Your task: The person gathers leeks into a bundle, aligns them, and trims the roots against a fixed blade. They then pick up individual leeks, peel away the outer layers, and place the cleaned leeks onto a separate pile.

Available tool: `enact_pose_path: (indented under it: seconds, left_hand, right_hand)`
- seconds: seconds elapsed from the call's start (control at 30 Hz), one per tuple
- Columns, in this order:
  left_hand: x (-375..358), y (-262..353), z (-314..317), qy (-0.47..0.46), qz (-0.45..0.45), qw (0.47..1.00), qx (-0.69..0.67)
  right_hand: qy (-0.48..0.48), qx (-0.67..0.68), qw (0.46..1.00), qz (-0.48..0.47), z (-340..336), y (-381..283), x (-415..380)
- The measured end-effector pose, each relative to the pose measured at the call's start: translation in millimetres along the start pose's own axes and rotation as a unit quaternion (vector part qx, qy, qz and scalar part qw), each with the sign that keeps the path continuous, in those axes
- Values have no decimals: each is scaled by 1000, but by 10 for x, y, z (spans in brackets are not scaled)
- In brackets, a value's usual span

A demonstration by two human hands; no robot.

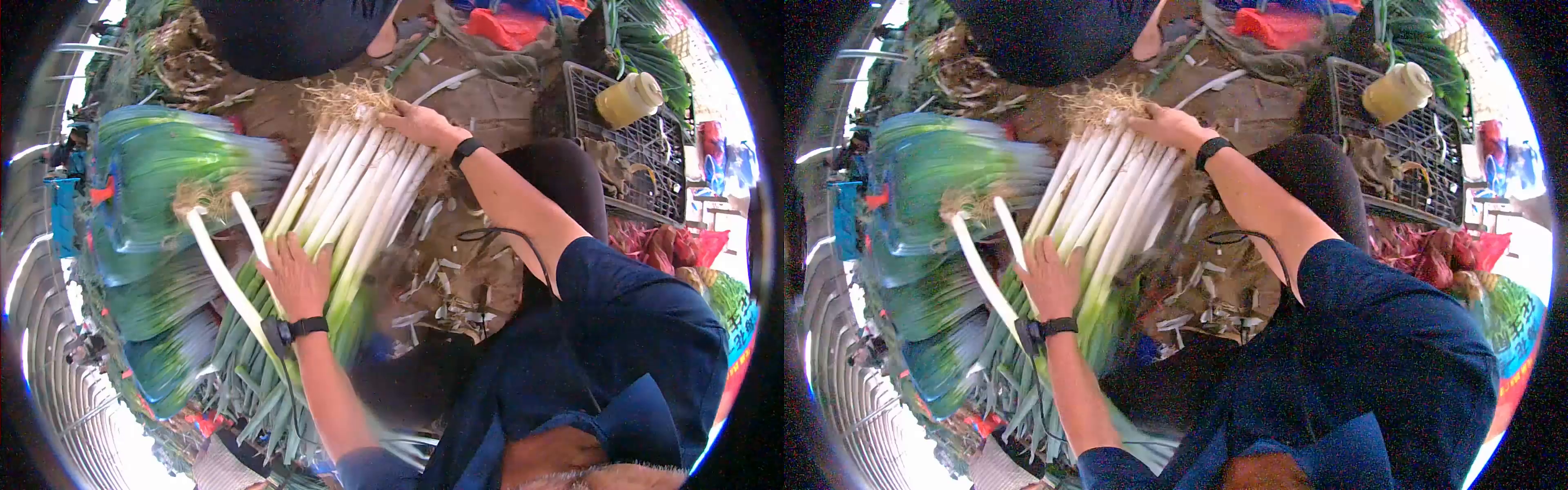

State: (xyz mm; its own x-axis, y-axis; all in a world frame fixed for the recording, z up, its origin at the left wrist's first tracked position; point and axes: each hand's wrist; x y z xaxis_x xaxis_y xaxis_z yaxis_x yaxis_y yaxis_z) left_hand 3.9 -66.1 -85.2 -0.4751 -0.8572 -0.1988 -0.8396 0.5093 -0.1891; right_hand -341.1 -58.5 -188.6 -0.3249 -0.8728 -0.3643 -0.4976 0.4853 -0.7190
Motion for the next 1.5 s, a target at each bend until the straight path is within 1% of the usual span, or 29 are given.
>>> enact_pose_path:
  seconds: [0.1,0.13,0.17,0.23,0.27,0.3,0.37,0.4,0.43,0.47,0.6,0.67,0.7,0.77,0.83,0.87,0.9,0.97,1.0,1.03,1.1,1.17,1.2,1.23,1.33,1.37,1.43,1.47,1.5]
  left_hand:
    - [-19,46,229,62,3,997,-55]
    - [15,72,256,57,9,996,-61]
    - [30,80,260,52,-1,997,-57]
    - [32,45,253,54,-16,997,-48]
    - [-12,19,297,64,-4,997,-48]
    - [-2,9,303,80,8,996,-49]
    - [20,70,249,92,-2,994,-50]
    - [9,84,253,96,-2,994,-57]
    - [-17,74,269,96,-1,993,-61]
    - [-20,68,284,96,6,993,-74]
    - [35,16,322,121,23,988,-98]
    - [2,27,302,88,27,990,-104]
    - [48,59,291,94,24,989,-108]
    - [3,14,306,78,21,992,-100]
    - [-27,19,306,77,17,993,-86]
    - [-10,39,285,88,22,993,-73]
    - [-14,60,265,86,21,993,-77]
    - [-46,79,307,101,6,993,-64]
    - [-47,77,340,108,5,992,-72]
    - [-45,99,310,119,1,991,-65]
    - [17,67,244,110,-11,992,-56]
    - [-43,113,277,129,-25,990,-53]
    - [-39,138,347,129,-30,990,-50]
    - [-47,132,360,125,-36,990,-47]
    - [-37,130,339,151,-21,986,-73]
    - [-68,119,356,160,-24,984,-70]
    - [-63,120,376,157,-16,983,-98]
    - [-61,103,412,172,-20,981,-88]
    - [-97,60,390,174,-18,981,-85]
  right_hand:
    - [12,-71,997,1,101,-58,-80]
    - [47,-78,995,-35,181,33,-44]
    - [47,-82,995,-31,159,92,-51]
    - [-27,-61,998,-11,-25,-123,-154]
    - [-44,21,999,-20,-44,-87,-133]
    - [-41,21,999,-25,-117,-9,55]
    - [-10,-12,999,29,-354,154,541]
    - [21,80,994,-76,-595,37,483]
    - [51,172,968,-176,-797,-110,371]
    - [50,175,968,-173,-710,-84,368]
    - [-129,48,984,-114,-229,-130,610]
    - [-219,-12,973,-72,-47,-128,616]
    - [-216,-19,973,-76,-101,-161,695]
    - [11,-51,981,-188,-18,-192,800]
    - [3,24,991,-129,-15,-422,862]
    - [-66,-132,977,-153,175,-441,956]
    - [-69,-135,977,-151,215,-440,893]
    - [55,-265,957,-100,358,-619,766]
    - [76,-246,962,-87,447,-576,747]
    - [26,-223,971,-79,427,-614,781]
    - [-18,-206,977,-50,361,-771,883]
    - [39,-196,979,-47,350,-719,812]
    - [60,-209,966,-140,486,-419,1087]
    - [54,-206,966,-144,497,-489,1037]
    - [50,-188,980,-35,354,-701,774]
    - [56,-187,980,-43,334,-726,680]
    - [180,-256,945,-100,249,-794,442]
    - [204,-234,941,-134,231,-800,255]
    - [221,-263,930,-131,347,-816,21]
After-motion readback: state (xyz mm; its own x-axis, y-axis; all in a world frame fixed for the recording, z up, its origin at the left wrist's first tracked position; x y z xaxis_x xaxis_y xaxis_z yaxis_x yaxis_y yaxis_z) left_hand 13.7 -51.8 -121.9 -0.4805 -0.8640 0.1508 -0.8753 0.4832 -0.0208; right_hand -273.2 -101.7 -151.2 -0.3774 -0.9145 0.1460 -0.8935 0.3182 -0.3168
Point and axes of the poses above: each hand's wrist, its own x-axis towards the middle knuckle, its own z-axis out of the palm, y = z × x, and after that the axes turned 7 degrees about -x, right-handed
